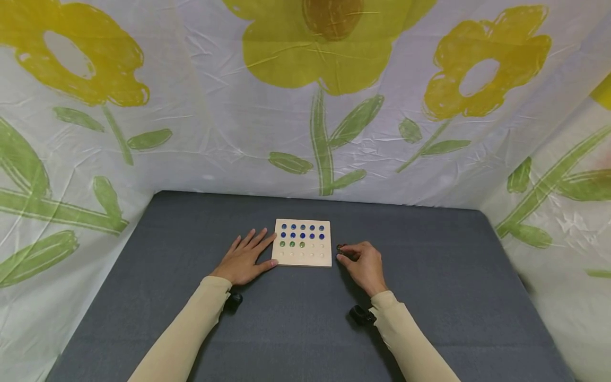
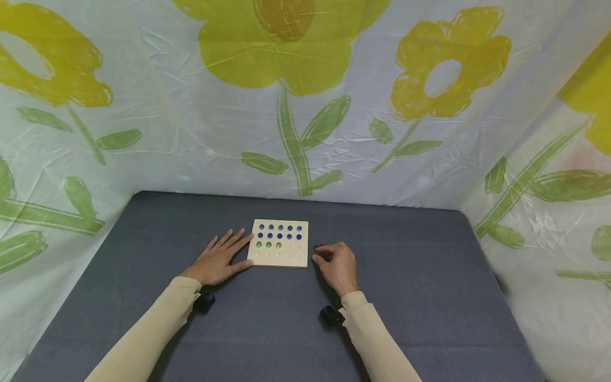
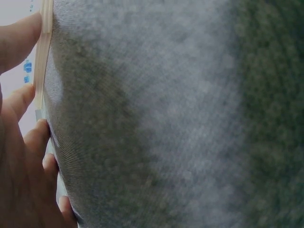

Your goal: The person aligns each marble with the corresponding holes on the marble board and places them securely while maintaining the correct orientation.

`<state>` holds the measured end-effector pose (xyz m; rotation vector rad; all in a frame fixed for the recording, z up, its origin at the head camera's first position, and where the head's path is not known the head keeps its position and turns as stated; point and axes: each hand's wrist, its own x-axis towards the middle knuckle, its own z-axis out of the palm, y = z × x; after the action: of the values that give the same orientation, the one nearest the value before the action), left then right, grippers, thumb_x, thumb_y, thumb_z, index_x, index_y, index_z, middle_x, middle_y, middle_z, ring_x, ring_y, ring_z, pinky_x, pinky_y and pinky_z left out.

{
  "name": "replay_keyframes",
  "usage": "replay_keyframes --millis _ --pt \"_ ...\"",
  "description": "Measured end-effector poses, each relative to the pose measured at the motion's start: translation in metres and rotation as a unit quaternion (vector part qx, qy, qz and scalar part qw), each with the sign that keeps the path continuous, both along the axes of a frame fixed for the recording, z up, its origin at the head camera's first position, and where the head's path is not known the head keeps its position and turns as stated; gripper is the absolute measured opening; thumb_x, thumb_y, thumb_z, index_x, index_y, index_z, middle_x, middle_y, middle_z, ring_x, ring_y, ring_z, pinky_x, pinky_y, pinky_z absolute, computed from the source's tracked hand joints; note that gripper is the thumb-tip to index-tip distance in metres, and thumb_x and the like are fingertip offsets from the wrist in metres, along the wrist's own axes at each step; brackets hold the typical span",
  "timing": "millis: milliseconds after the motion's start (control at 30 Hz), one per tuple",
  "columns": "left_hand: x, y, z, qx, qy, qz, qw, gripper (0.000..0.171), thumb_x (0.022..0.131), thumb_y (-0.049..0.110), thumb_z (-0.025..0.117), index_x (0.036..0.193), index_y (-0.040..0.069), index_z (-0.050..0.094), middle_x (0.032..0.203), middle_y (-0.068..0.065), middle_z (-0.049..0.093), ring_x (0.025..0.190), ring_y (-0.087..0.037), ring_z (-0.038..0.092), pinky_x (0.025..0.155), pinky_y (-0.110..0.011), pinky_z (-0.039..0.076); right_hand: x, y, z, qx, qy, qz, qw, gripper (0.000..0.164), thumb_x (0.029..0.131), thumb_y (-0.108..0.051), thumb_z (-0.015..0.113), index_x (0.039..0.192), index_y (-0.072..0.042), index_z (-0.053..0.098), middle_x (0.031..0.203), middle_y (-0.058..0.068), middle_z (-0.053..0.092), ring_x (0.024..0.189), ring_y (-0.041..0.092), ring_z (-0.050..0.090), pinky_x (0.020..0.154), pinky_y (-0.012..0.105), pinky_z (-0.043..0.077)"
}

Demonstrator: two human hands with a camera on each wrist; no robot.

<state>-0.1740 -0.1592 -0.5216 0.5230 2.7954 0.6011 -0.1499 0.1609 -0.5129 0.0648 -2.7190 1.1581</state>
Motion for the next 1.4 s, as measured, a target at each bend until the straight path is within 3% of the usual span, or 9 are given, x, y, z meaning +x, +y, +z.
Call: replay_keyframes --millis 500,833,1167,1400 --pt "0.000 -0.001 0.002 -0.002 -0.003 -0.003 1.0000 0.078 0.100 0.059 0.054 0.163 0.021 0.027 0.168 -0.010 0.020 0.155 -0.038 0.010 0.122 -0.061 0.003 -0.009 -0.031 0.006 -0.025 0.000 0.024 0.999 0.014 0.085 -0.011 0.083 0.098 -0.006 0.082 0.089 0.009 0.064 0.080 0.026 0.063 0.070 0.042 0.052" --pt "-0.001 0.000 0.002 -0.007 -0.003 0.000 1.0000 0.078 0.100 0.059 0.053 0.163 0.021 0.027 0.168 -0.010 0.020 0.154 -0.038 0.010 0.122 -0.061 0.003 -0.019 -0.047 0.004 -0.043 -0.008 0.030 0.999 0.012 0.087 -0.010 0.081 0.098 -0.005 0.082 0.086 0.007 0.063 0.076 0.020 0.058 0.066 0.035 0.048" --pt "-0.002 0.001 -0.002 0.005 -0.005 0.000 1.0000 0.080 0.100 0.061 0.052 0.163 0.020 0.028 0.168 -0.011 0.020 0.154 -0.039 0.009 0.122 -0.061 0.002 -0.025 -0.056 0.001 -0.030 -0.034 0.023 0.999 0.014 0.085 -0.013 0.084 0.098 -0.007 0.082 0.086 0.006 0.063 0.077 0.020 0.059 0.067 0.036 0.049" --pt "-0.002 0.001 0.001 -0.006 -0.006 0.004 1.0000 0.078 0.100 0.059 0.054 0.163 0.021 0.027 0.168 -0.010 0.020 0.155 -0.037 0.009 0.122 -0.061 0.002 -0.027 -0.058 -0.001 -0.024 -0.028 0.029 0.999 0.012 0.085 -0.013 0.084 0.096 -0.007 0.082 0.083 0.005 0.062 0.075 0.020 0.058 0.066 0.036 0.048"
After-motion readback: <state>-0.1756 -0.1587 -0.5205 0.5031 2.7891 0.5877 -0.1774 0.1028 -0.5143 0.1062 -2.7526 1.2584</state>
